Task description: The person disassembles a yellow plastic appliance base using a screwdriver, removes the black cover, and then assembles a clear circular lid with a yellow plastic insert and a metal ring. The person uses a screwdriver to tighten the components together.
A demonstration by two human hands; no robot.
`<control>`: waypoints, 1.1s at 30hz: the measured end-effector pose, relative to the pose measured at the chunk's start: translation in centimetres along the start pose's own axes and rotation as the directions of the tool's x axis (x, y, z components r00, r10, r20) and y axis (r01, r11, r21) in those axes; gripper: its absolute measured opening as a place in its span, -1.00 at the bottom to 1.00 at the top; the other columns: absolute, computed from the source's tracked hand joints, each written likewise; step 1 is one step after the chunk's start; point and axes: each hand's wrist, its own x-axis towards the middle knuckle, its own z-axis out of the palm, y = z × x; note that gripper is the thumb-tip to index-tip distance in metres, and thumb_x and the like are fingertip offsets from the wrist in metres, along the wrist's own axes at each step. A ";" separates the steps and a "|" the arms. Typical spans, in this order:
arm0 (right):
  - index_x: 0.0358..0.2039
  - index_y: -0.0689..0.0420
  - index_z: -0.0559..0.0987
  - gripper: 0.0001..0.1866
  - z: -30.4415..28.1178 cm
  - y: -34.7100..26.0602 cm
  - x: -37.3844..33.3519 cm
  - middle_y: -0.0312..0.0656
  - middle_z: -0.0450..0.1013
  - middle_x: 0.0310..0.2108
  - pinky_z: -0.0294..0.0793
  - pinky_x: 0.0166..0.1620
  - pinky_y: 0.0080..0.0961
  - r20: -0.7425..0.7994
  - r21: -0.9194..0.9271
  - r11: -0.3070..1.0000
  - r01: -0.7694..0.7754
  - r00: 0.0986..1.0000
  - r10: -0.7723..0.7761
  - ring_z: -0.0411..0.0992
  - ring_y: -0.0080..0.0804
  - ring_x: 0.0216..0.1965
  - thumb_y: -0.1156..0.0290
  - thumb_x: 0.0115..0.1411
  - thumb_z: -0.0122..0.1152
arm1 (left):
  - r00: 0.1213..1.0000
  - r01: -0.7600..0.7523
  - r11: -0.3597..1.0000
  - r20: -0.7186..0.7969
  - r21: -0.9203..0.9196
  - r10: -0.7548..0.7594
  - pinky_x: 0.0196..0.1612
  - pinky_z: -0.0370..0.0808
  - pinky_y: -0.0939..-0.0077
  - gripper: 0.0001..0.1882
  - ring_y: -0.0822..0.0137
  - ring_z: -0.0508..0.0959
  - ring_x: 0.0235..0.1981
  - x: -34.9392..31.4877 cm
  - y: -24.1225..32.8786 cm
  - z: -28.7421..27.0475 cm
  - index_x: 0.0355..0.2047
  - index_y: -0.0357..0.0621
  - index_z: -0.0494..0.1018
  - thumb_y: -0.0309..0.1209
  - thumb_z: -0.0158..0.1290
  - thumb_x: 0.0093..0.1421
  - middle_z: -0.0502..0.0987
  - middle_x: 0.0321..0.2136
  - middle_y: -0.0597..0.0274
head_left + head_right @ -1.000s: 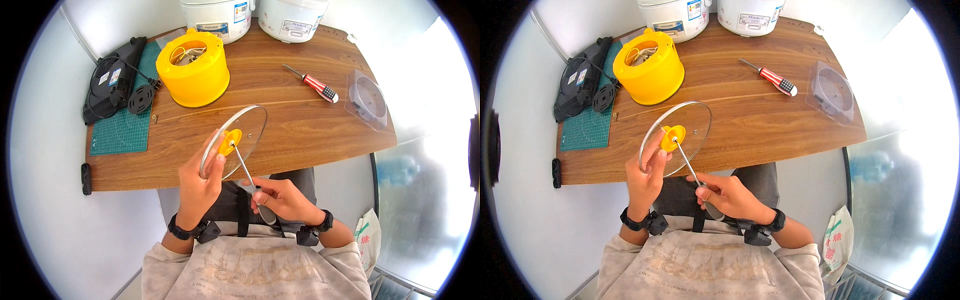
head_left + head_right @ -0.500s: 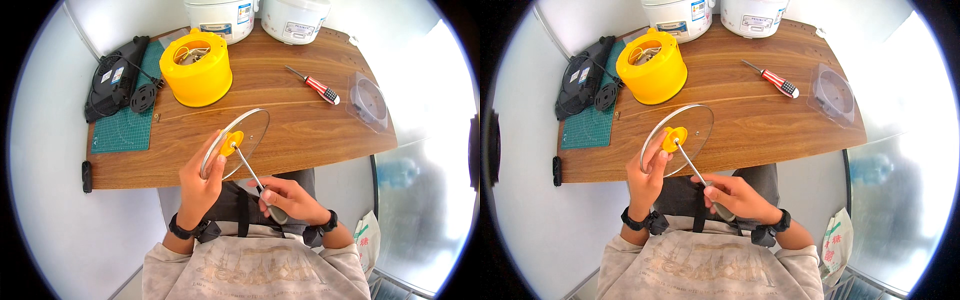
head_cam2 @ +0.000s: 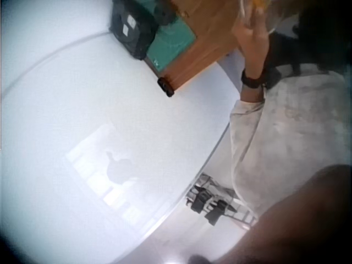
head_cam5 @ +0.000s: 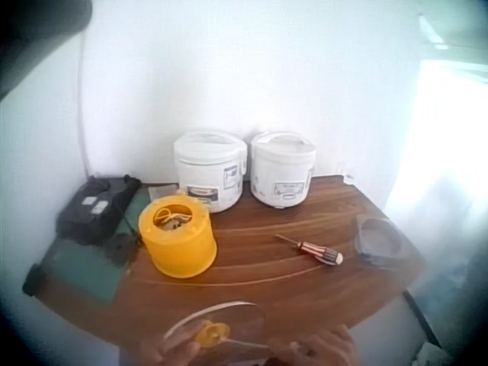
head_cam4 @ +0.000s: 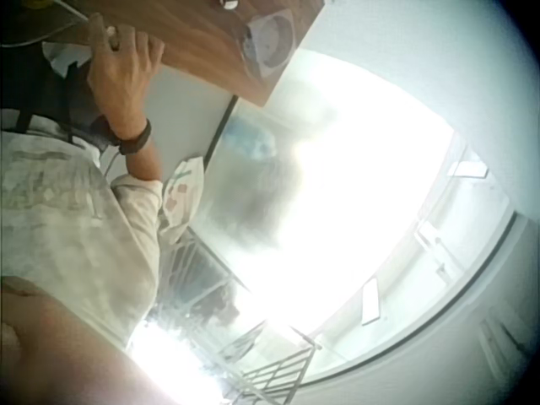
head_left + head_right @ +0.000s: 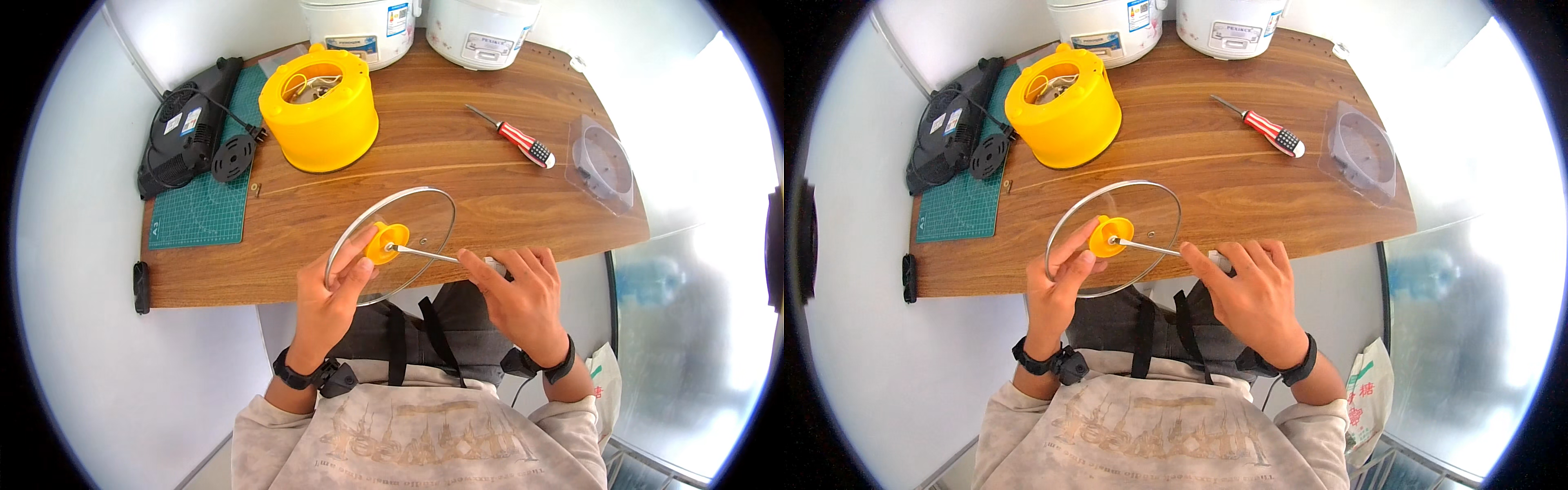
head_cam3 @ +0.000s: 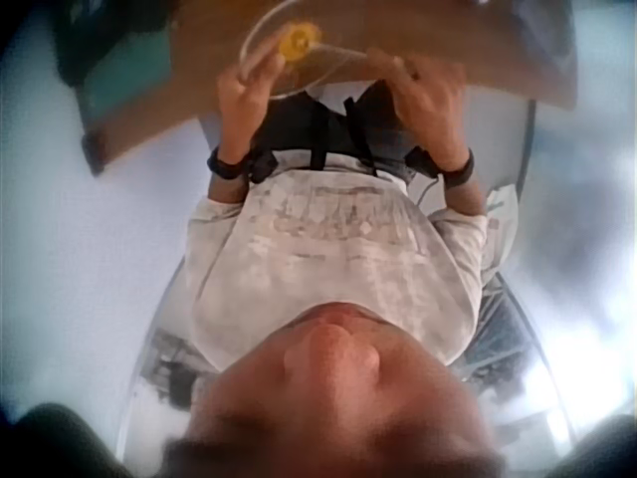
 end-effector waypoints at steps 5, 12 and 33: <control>0.04 -0.19 0.64 -0.38 -0.7 0.0 0.3 -0.32 0.46 -0.34 0.31 -0.09 -0.33 0.012 -0.047 0.999 0.027 1.000 -0.027 0.42 -0.40 -0.35 0.57 -0.10 0.33 | 1.000 -0.003 1.000 -0.009 -0.031 0.002 0.02 0.64 0.36 -0.58 0.23 0.62 0.00 0.1 0.0 0.1 0.21 -0.37 0.41 -0.48 0.01 0.38 0.56 0.05 -0.10; 0.04 -0.19 0.64 -0.35 -0.6 -0.2 0.1 -0.32 0.46 -0.32 0.27 -0.07 -0.32 0.029 -0.054 0.998 0.037 0.999 -0.036 0.42 -0.41 -0.35 0.58 -0.14 0.31 | 1.000 -0.016 0.999 0.003 -0.046 0.016 0.01 0.65 0.35 -0.59 0.26 0.62 -0.01 0.0 -0.3 0.2 0.21 -0.36 0.42 -0.48 0.01 0.38 0.57 0.05 -0.08; 0.05 -0.18 0.64 -0.44 -0.9 -0.3 0.8 -0.36 0.43 -0.28 0.20 -0.16 -0.42 0.009 -0.168 0.980 0.108 0.994 -0.108 0.40 -0.52 -0.32 0.50 -0.03 0.30 | 1.000 0.028 0.999 -0.001 -0.038 -0.028 0.03 0.63 0.36 -0.59 0.24 0.60 0.04 0.0 -0.2 -0.3 0.20 -0.35 0.44 -0.43 0.04 0.39 0.55 0.08 -0.08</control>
